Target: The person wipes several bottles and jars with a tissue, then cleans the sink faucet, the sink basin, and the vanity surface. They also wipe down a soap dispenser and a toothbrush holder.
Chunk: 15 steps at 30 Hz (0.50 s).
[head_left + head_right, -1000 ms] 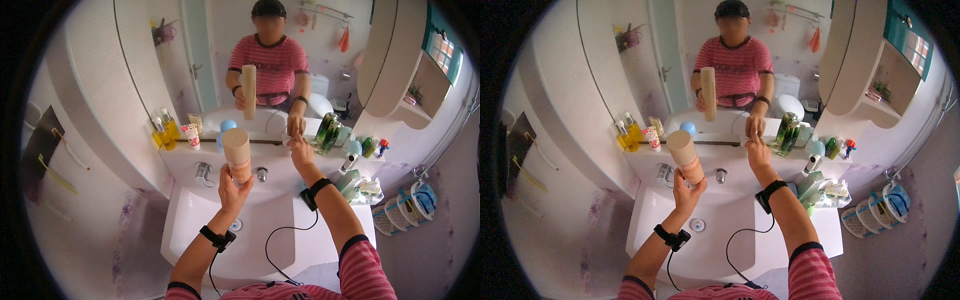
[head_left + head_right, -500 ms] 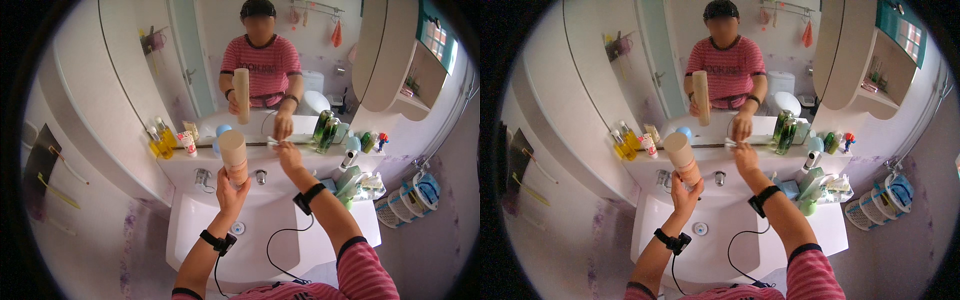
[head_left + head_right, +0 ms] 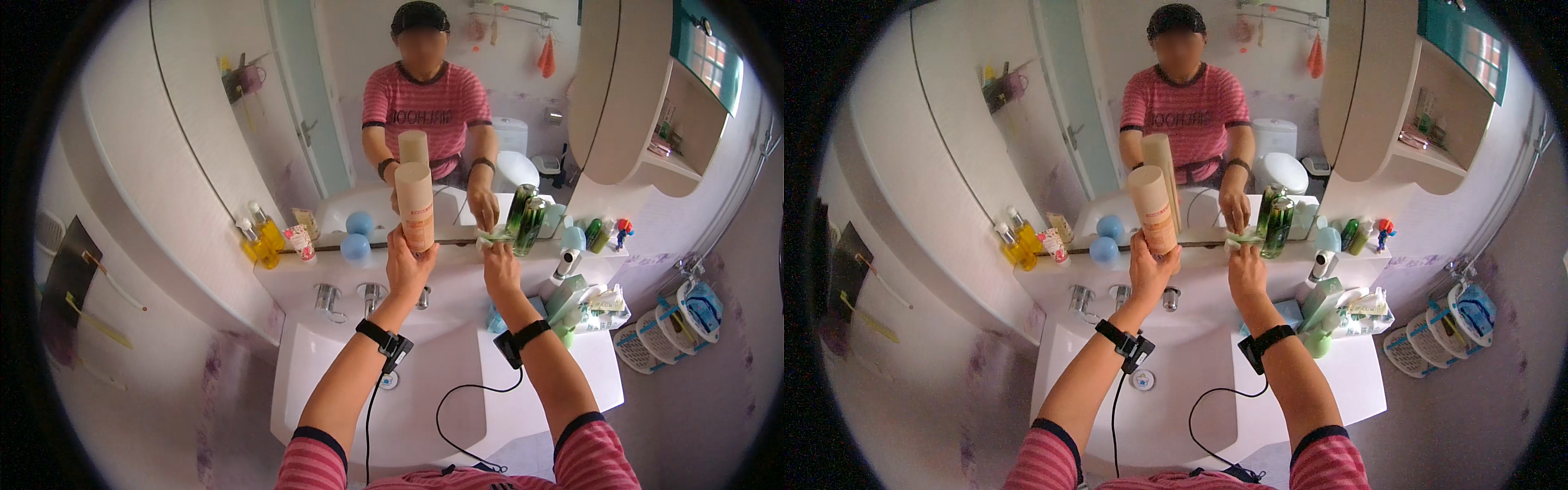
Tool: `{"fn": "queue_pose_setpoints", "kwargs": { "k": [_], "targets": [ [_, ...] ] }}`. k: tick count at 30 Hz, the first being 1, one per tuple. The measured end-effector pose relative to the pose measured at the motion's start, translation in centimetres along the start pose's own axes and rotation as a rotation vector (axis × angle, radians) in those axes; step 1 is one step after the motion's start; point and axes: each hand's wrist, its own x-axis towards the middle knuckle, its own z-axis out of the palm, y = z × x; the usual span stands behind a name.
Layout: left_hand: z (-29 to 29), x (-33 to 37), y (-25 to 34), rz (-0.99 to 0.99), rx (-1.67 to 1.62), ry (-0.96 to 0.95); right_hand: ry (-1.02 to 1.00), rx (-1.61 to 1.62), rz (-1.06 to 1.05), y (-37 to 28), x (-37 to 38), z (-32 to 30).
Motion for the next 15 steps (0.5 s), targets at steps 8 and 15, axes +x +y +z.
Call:
{"fn": "queue_pose_setpoints", "kwargs": {
  "k": [8,15],
  "targets": [
    [1.0,1.5,-0.2,-0.003,0.06,-0.033,0.005,0.087,0.052,0.1,0.0,0.4],
    [2.5,1.0,-0.4,-0.046,0.009,-0.011,0.053,0.124,0.058,0.9,-0.4,0.4]
  ]
}}
